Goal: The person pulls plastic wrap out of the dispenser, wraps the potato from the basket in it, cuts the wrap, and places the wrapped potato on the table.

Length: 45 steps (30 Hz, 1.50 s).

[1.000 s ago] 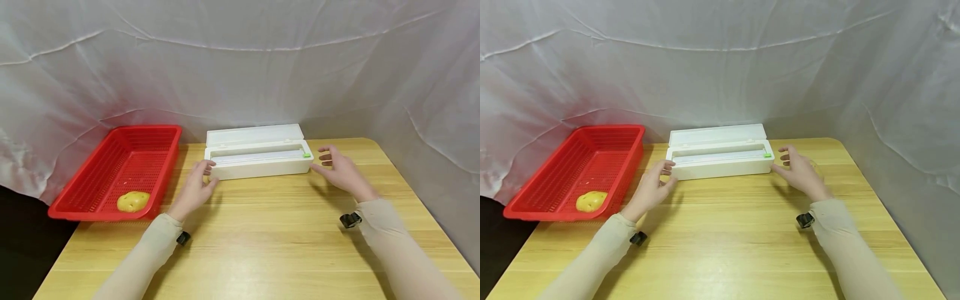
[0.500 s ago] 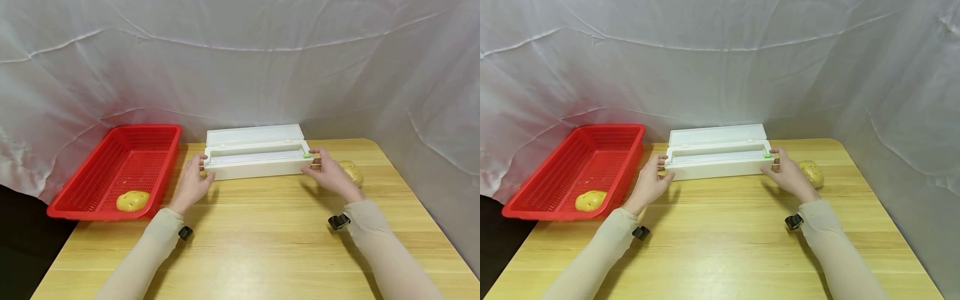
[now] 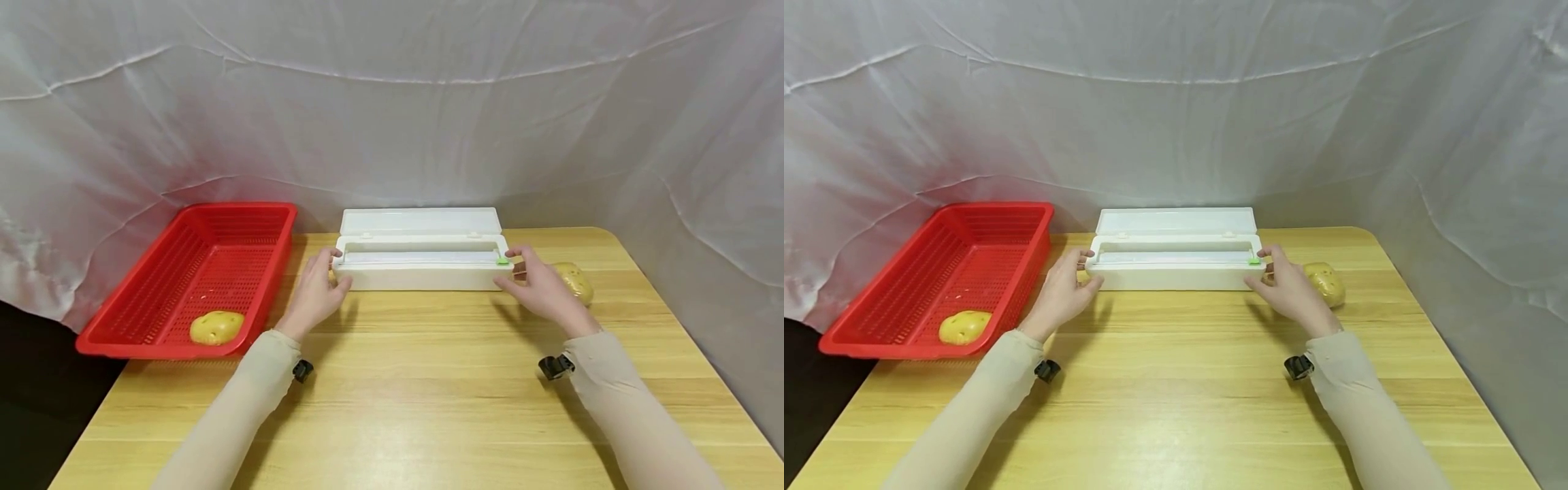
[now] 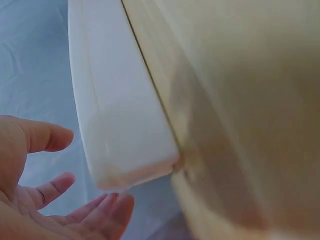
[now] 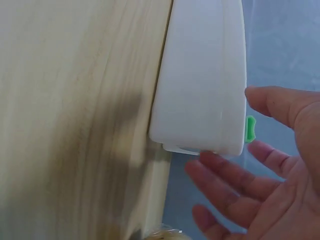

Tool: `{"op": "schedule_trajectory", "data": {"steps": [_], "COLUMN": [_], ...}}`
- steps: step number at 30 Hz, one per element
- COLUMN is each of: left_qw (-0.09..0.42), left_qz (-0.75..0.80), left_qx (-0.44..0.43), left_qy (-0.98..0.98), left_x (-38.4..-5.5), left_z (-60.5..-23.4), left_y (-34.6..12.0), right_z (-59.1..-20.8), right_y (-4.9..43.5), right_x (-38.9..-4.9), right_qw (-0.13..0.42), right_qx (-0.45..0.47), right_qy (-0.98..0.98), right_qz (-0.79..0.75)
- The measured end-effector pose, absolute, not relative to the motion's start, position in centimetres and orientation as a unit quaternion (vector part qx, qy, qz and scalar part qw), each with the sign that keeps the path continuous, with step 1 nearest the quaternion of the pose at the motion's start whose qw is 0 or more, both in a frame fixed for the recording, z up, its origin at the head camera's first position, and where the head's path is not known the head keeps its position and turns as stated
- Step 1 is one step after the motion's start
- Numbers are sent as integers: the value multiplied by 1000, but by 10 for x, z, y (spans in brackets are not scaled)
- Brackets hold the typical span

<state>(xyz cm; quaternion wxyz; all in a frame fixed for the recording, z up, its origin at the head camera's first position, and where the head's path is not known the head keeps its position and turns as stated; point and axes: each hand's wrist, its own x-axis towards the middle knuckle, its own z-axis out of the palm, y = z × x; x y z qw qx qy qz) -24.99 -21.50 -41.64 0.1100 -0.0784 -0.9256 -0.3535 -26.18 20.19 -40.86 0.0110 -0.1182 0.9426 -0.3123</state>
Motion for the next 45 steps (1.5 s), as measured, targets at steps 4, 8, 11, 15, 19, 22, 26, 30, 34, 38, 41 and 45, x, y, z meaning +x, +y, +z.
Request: {"op": "schedule_trajectory", "data": {"steps": [4, 8, 11, 15, 19, 22, 26, 30, 34, 38, 41, 45], "left_qw": [142, 130, 103, 83, 60, 49, 44, 47, 54, 61, 67, 77], "left_qz": [-279, -217, -191, -179, -189, -201, -224, -239, -253, -270, -273, -273], "left_qx": [-117, -166, -192, -212, -215, -213, -206, -194, -186, -177, -173, -167], "left_qy": [-942, -953, -957, -957, -956, -955, -952, -950, -948, -945, -944, -944], "left_x": [-259, -273, -285, -296, -302, -306, -309, -309, -309, -309, -309, -309], "left_z": [-406, -396, -392, -392, -391, -390, -390, -392, -394, -397, -398, -399], "left_y": [-211, -205, -202, -202, -204, -205, -205, -205, -205, -206, -207, -207], "right_z": [-402, -394, -390, -385, -380, -378, -376, -377, -378, -381, -381, -380], "right_y": [199, 194, 190, 187, 185, 186, 186, 184, 184, 183, 181, 180], "right_x": [-266, -277, -285, -295, -301, -304, -308, -309, -309, -310, -310, -310], "right_qw": [-24, -48, -53, -53, -36, -22, -14, -8, -7, -14, -14, -1], "right_qx": [-124, -144, -165, -190, -200, -201, -204, -204, -205, -211, -211, -201], "right_qy": [954, 961, 962, 960, 958, 958, 958, 960, 961, 961, 962, 964], "right_qz": [-271, -230, -212, -199, -202, -205, -202, -191, -187, -180, -171, -171]}}
